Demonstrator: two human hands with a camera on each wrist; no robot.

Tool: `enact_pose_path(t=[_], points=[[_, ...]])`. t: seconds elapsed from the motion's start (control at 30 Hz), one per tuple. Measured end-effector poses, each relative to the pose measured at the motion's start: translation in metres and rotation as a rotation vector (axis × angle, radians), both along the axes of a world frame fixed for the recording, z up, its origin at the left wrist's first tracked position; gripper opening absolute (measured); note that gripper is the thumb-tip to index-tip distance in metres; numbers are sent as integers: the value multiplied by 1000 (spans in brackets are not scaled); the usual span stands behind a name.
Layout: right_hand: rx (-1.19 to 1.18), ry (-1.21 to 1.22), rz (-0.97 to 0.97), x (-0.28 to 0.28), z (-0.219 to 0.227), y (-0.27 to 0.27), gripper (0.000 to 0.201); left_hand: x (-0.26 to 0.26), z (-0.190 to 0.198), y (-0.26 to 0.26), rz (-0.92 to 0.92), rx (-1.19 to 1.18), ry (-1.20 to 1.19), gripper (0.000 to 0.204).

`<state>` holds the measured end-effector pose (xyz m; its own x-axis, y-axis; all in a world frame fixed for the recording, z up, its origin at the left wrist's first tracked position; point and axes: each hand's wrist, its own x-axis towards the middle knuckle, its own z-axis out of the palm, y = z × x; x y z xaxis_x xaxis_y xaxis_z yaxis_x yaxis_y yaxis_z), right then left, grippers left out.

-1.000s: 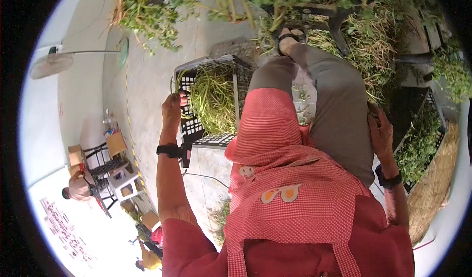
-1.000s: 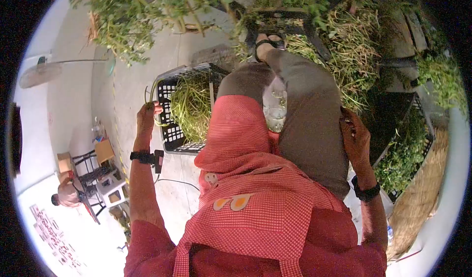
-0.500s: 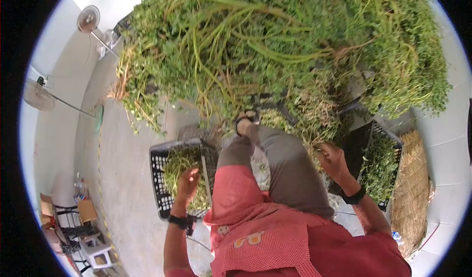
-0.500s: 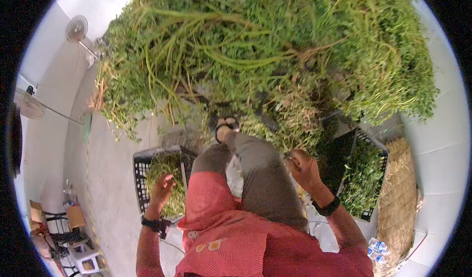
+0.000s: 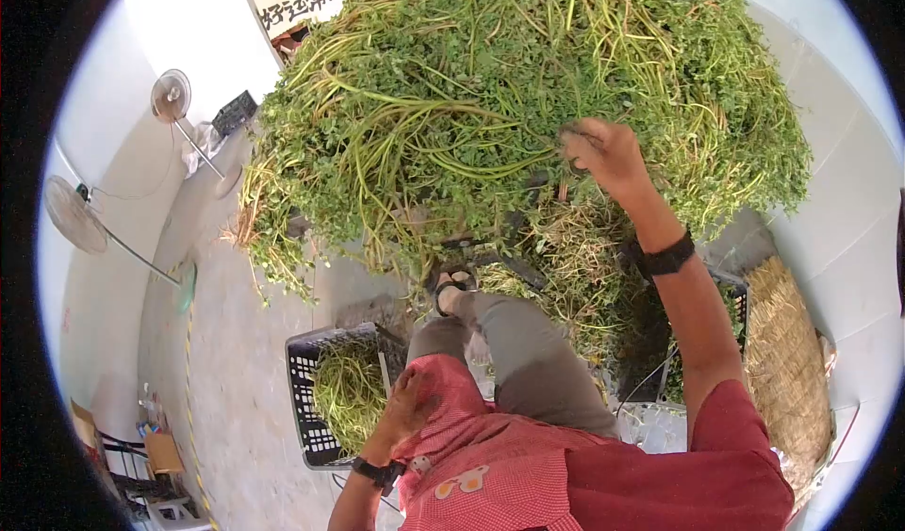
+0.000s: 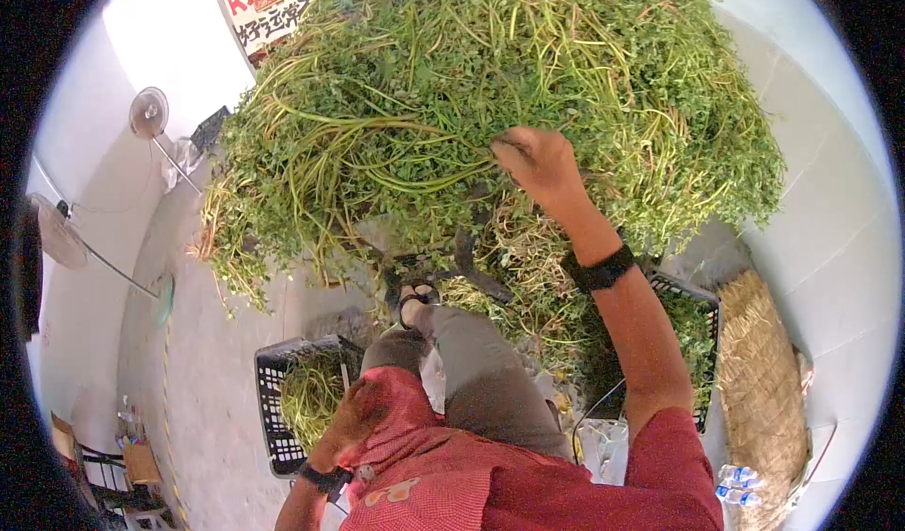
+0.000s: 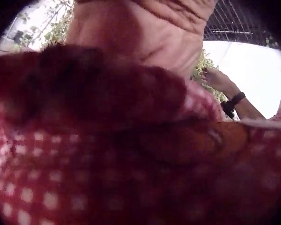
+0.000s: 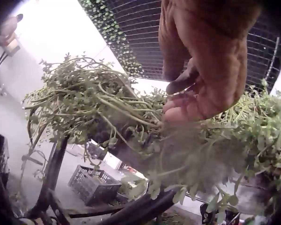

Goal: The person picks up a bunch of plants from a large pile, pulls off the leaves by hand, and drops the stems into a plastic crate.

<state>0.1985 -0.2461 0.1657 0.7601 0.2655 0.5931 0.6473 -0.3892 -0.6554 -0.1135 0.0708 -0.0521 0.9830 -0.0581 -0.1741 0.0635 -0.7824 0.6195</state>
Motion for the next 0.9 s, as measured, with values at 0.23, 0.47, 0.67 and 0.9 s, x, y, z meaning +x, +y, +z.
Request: enact_pose_path(t=[0.23, 0.47, 0.67, 0.9], points=[[272, 419, -162, -10, -29, -17, 29, -11, 2, -3, -25, -1, -84, 53], [534, 659, -198, 10, -35, 19, 33, 11, 59, -24, 5, -148, -145, 44], [692, 449, -266, -30, -22, 17, 25, 50, 133, -37, -12, 110, -506, 40], [1025, 468, 128, -38, -33, 18, 26, 105, 198, -46, 271, 297, -916, 43]])
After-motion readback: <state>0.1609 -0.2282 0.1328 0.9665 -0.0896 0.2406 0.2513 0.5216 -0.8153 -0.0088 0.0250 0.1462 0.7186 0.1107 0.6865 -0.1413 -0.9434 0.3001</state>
